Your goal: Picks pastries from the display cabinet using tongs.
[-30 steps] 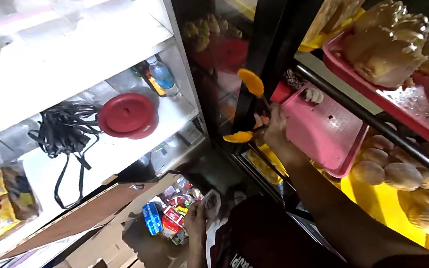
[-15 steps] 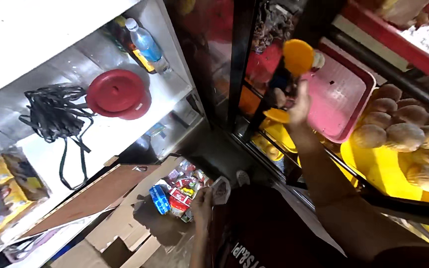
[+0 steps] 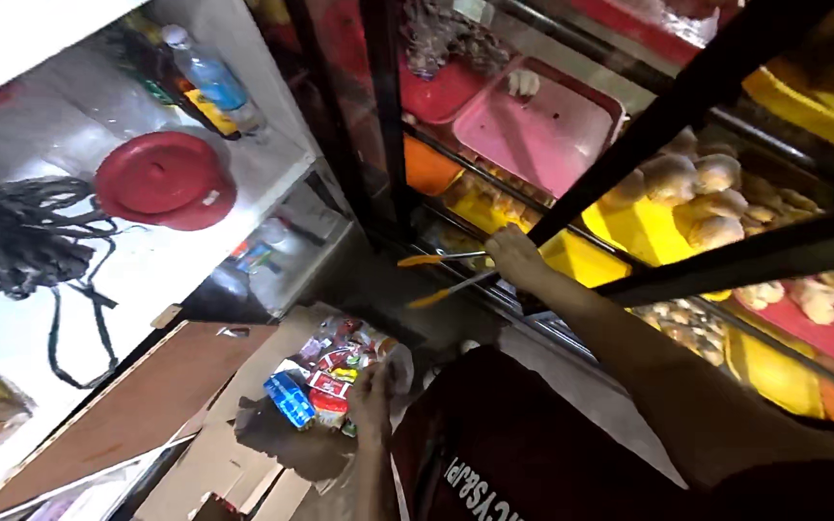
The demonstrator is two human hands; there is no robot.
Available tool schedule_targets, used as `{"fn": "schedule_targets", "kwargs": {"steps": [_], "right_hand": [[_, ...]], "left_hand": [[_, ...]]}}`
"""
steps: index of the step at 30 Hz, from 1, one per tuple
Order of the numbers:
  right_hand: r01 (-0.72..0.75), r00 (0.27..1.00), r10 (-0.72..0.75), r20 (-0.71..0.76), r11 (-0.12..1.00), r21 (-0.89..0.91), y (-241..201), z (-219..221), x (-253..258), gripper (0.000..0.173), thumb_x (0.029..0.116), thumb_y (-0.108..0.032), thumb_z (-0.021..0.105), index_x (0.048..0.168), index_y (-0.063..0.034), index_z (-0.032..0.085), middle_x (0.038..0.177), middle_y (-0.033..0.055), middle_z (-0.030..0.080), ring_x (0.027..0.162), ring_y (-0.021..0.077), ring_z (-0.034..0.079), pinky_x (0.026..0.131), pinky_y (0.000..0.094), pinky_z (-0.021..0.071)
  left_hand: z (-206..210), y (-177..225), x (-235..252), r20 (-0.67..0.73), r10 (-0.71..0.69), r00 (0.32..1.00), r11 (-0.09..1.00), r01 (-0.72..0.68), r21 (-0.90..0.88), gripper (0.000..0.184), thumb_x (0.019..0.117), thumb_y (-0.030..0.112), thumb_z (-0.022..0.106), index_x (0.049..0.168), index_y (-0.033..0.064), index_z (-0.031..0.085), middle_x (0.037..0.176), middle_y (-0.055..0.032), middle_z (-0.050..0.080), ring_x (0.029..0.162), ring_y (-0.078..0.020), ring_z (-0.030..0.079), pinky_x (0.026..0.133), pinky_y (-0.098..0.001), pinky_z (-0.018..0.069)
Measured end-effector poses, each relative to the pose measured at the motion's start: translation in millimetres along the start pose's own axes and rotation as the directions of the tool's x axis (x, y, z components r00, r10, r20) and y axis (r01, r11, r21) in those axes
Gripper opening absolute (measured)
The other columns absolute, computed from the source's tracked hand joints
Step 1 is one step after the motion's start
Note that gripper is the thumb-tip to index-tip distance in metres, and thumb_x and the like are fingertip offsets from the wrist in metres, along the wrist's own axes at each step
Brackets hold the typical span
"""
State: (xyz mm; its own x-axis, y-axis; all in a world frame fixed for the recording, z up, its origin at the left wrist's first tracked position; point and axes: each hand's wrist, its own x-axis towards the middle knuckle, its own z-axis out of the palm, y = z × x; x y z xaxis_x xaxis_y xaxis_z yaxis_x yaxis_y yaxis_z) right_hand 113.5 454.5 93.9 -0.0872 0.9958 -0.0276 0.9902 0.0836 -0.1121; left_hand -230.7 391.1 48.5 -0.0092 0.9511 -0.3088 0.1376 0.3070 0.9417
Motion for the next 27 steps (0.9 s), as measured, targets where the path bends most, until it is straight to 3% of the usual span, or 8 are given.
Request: {"fn": "schedule_targets", "kwargs": {"steps": [4, 7, 14, 17, 19, 21, 23, 27], "right_hand": [[-0.071, 0.976, 0.108, 0.191, 0.979, -0.189, 15, 21, -2, 0.022, 0.0992, 0.002, 0.052, 0.116, 0.0105, 0.063, 0.112, 0.0288, 0.067, 0.112, 0.0445, 0.064, 0.111, 0.0576, 0.0383], [-0.100, 0.950, 0.161, 0.267, 0.968, -0.229, 14, 24, -13, 0.026, 0.0992, 0.000, 0.055, 0.122, 0.0114, 0.061, 0.118, 0.0286, 0.065, 0.115, 0.0432, 0.062, 0.110, 0.0562, 0.0388], [-0.199, 0.940, 0.251, 0.232, 0.954, -0.224, 22, 29, -62, 0.028, 0.0983, 0.001, 0.056, 0.125, 0.0092, 0.061, 0.118, 0.0243, 0.067, 0.114, 0.0369, 0.065, 0.109, 0.0530, 0.0401], [-0.248, 0.903, 0.293, 0.314, 0.953, -0.175, 29, 23, -95, 0.036, 0.0971, 0.000, 0.059, 0.132, 0.0087, 0.057, 0.125, 0.0276, 0.064, 0.119, 0.0412, 0.061, 0.113, 0.0578, 0.0353], [-0.273, 0.881, 0.288, 0.376, 0.957, -0.096, 33, 14, -118, 0.046, 0.0951, -0.001, 0.063, 0.139, 0.0076, 0.052, 0.130, 0.0288, 0.061, 0.123, 0.0430, 0.059, 0.116, 0.0604, 0.0317], [-0.286, 0.871, 0.260, 0.416, 0.958, 0.001, 37, 7, -150, 0.056, 0.0950, -0.002, 0.064, 0.146, 0.0089, 0.044, 0.139, 0.0315, 0.055, 0.129, 0.0460, 0.054, 0.114, 0.0631, 0.0339], [-0.254, 0.867, 0.187, 0.462, 0.963, 0.088, 44, 0, -185, 0.054, 0.0957, -0.005, 0.065, 0.144, 0.0093, 0.045, 0.138, 0.0324, 0.054, 0.126, 0.0485, 0.056, 0.107, 0.0647, 0.0414], [-0.101, 0.874, 0.013, 0.486, 0.983, 0.155, 64, -16, -241, 0.044, 0.0929, -0.008, 0.069, 0.134, 0.0025, 0.056, 0.130, 0.0257, 0.061, 0.113, 0.0437, 0.063, 0.098, 0.0611, 0.0492]], "left_hand": [[-5, -15, -25, -0.052, 0.003, 0.999, 0.999, -0.001, 0.037, 0.015, 0.1030, 0.009, 0.053, 0.098, -0.0020, 0.063, 0.068, 0.0064, 0.055, 0.054, 0.0016, 0.051, 0.053, -0.0171, 0.0472], [0, -28, -51, -0.098, -0.034, 0.995, 0.999, 0.034, -0.001, 0.012, 0.1030, 0.008, 0.052, 0.096, 0.0016, 0.060, 0.064, 0.0089, 0.053, 0.050, 0.0020, 0.051, 0.048, -0.0160, 0.0461], [45, -51, -124, -0.157, -0.004, 0.988, 1.000, 0.006, 0.013, 0.012, 0.1021, 0.005, 0.052, 0.094, 0.0029, 0.061, 0.064, 0.0095, 0.053, 0.050, 0.0022, 0.051, 0.047, -0.0153, 0.0449], [79, -65, -165, -0.213, 0.001, 0.977, 1.000, -0.002, -0.003, 0.012, 0.1028, 0.006, 0.051, 0.095, 0.0033, 0.060, 0.065, 0.0091, 0.053, 0.050, 0.0021, 0.050, 0.047, -0.0152, 0.0449], [107, -68, -197, -0.254, -0.016, 0.967, 1.000, 0.011, -0.020, 0.014, 0.1030, 0.005, 0.050, 0.093, 0.0038, 0.059, 0.065, 0.0089, 0.054, 0.050, 0.0018, 0.051, 0.047, -0.0152, 0.0451], [136, -76, -228, -0.276, -0.034, 0.961, 0.998, 0.020, -0.052, 0.015, 0.1028, 0.005, 0.049, 0.091, 0.0049, 0.059, 0.064, 0.0094, 0.053, 0.049, 0.0021, 0.050, 0.046, -0.0149, 0.0441], [160, -86, -254, -0.272, -0.046, 0.961, 0.996, 0.025, -0.081, 0.016, 0.1022, 0.005, 0.050, 0.090, 0.0060, 0.060, 0.062, 0.0101, 0.055, 0.048, 0.0022, 0.050, 0.045, -0.0147, 0.0439], [187, -90, -289, -0.251, -0.068, 0.966, 0.993, 0.041, -0.110, 0.018, 0.1020, 0.004, 0.051, 0.088, 0.0079, 0.061, 0.059, 0.0108, 0.054, 0.046, 0.0018, 0.049, 0.044, -0.0150, 0.0431]]}}
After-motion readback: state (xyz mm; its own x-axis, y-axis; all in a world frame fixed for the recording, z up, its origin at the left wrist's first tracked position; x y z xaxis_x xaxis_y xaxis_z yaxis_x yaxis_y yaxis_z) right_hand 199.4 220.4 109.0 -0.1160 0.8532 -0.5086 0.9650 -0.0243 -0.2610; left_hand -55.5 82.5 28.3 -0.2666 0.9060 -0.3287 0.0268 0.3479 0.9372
